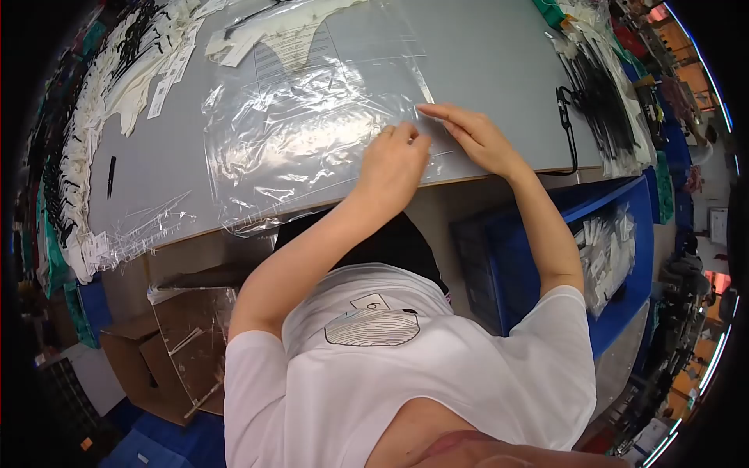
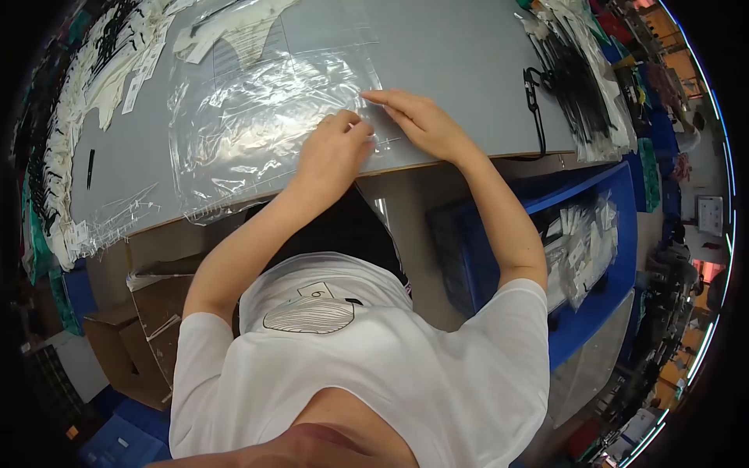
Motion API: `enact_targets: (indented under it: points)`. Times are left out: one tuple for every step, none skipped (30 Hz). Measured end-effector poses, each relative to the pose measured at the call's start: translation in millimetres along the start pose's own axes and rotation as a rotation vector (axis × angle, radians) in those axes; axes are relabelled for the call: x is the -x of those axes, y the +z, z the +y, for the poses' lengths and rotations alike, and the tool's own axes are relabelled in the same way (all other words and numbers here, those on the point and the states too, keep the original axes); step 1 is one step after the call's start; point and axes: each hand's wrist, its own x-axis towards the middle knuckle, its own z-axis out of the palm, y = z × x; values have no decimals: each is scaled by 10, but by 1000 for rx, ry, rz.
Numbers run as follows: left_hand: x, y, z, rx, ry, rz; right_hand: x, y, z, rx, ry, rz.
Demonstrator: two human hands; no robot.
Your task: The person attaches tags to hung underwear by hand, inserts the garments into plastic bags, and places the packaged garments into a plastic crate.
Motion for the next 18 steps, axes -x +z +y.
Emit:
enact_targets:
  points:
    - [-42, 98, 110, 5, -29, -22, -4, 0, 37, -10, 4, -27]
    - [-72, 159, 172, 1, -59, -36, -6, 1, 74, -20, 7, -54]
    - [-91, 186, 218, 3, -77, -43, 21, -24, 136, 22, -36, -49]
    - [-110, 208, 267, 5, -94, -50, 58, -55, 207, 62, -81, -48]
    - [-131, 217, 273, 31, -110, -39, 96, -79, 269, 100, -128, -49]
    - [-150, 241, 260, 56, -99, -8, 107, -82, 312, 125, -166, -39]
    - [-169, 263, 248, 81, -88, 23, 120, -86, 349, 150, -204, -27]
    - [-181, 330, 216, 105, -57, 58, 117, -77, 373, 153, -233, -28]
    - [-192, 394, 187, 127, -26, 91, 117, -67, 397, 156, -262, -29]
    - [-199, 456, 162, 149, 7, 124, 106, -65, 437, 205, -265, -7]
    - [-217, 493, 162, 160, 44, 169, 100, -53, 444, 239, -260, -2]
    - [-236, 530, 163, 169, 82, 214, 93, -42, 451, 274, -255, 3]
    - [-174, 453, 127, 158, 100, 256, 82, -38, 438, 281, -263, -14]
    - [-115, 373, 90, 146, 117, 298, 69, -34, 427, 288, -272, -31]
    - [-12, 181, 79, 252, 132, 208, 65, -34, 412, 320, -265, -10]
    - [112, -38, 27, 316, 160, 151, 56, 6, 374, 331, -264, -3]
    - [296, -301, -85, 385, 166, 66, 43, 46, 336, 341, -264, 4]
    - [499, -588, -224, 431, 126, -21, 42, 81, 291, 370, -273, 32]
